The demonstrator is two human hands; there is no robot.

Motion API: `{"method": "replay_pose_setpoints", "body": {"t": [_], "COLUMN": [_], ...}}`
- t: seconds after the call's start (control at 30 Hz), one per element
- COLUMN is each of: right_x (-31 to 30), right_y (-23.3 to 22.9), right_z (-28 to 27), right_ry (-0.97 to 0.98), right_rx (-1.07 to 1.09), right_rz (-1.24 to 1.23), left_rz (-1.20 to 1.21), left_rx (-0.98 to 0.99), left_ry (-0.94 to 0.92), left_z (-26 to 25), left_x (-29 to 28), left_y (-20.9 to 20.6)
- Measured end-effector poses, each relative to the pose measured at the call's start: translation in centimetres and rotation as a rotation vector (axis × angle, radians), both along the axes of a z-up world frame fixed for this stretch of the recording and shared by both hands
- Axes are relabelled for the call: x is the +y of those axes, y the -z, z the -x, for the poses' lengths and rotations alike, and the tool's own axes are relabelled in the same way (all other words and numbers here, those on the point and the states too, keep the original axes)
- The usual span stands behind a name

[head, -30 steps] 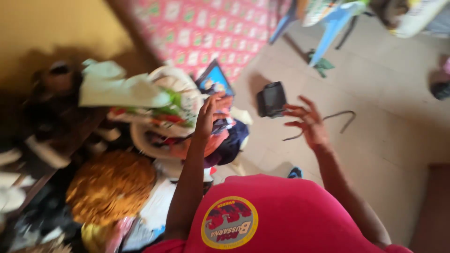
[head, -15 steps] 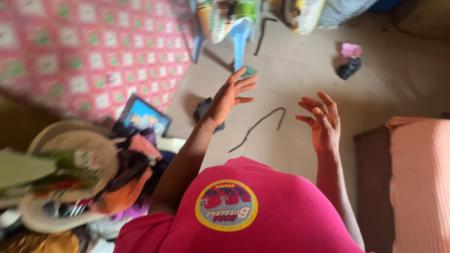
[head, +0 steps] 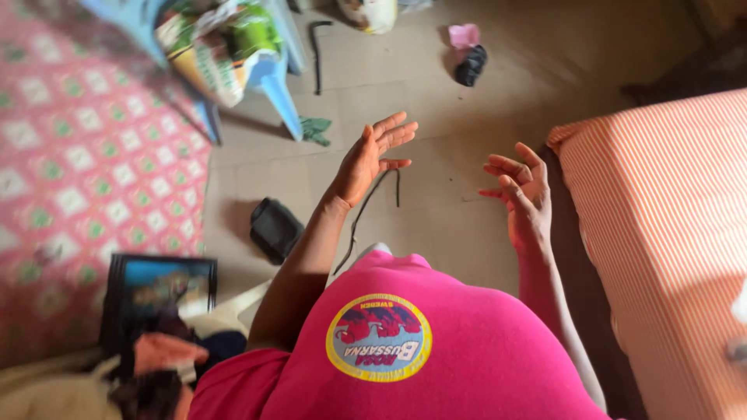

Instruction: The person is sorting and moving various household items like bags, a metal pot, and a head wrap within a room.

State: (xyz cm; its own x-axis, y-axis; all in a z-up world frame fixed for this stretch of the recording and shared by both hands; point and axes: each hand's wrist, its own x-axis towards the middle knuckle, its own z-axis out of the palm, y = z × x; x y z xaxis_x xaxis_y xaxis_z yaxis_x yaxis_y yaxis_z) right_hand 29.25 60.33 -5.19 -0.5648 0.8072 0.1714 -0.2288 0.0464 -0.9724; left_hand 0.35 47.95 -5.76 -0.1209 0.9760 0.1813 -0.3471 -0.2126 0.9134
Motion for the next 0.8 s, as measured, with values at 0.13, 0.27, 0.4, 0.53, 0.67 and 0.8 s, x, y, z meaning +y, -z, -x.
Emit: {"method": "replay_pose_setpoints", "body": {"t": [0.13,0.27,0.4,0.53,0.67,0.8], "right_x": [3.0,7.8,14.1,21.5,28.7,33.0], "right_y": [1.2,1.5,1.6,1.4,0.8,0.2], "right_z": [-1.7,-1.6,-0.2,3.1,6.8,9.6], "right_ry": [0.14,0.207,0.279,0.316,0.301,0.289], "right_rx": [-0.013,-0.017,-0.024,-0.006,-0.065,-0.041], "right_rz": [0.074,0.064,0.008,0.059,0.076,-0.006], "left_rz": [0.03,0.007,0.01,0.006,0.024,0.044], "left_rx": [-0.011,-0.05,-0.031,-0.07,-0.087,-0.105], "left_ry": [0.076,0.159,0.194,0.255,0.283,0.378], "left_z": [-0.1,1.4,2.8,5.4,7.9,9.3], "left_x": [5.6,13.0,20.9,29.1,36.2,42.6], "left_y": [0.7,1.8,2.2,3.1,3.2,4.5]}}
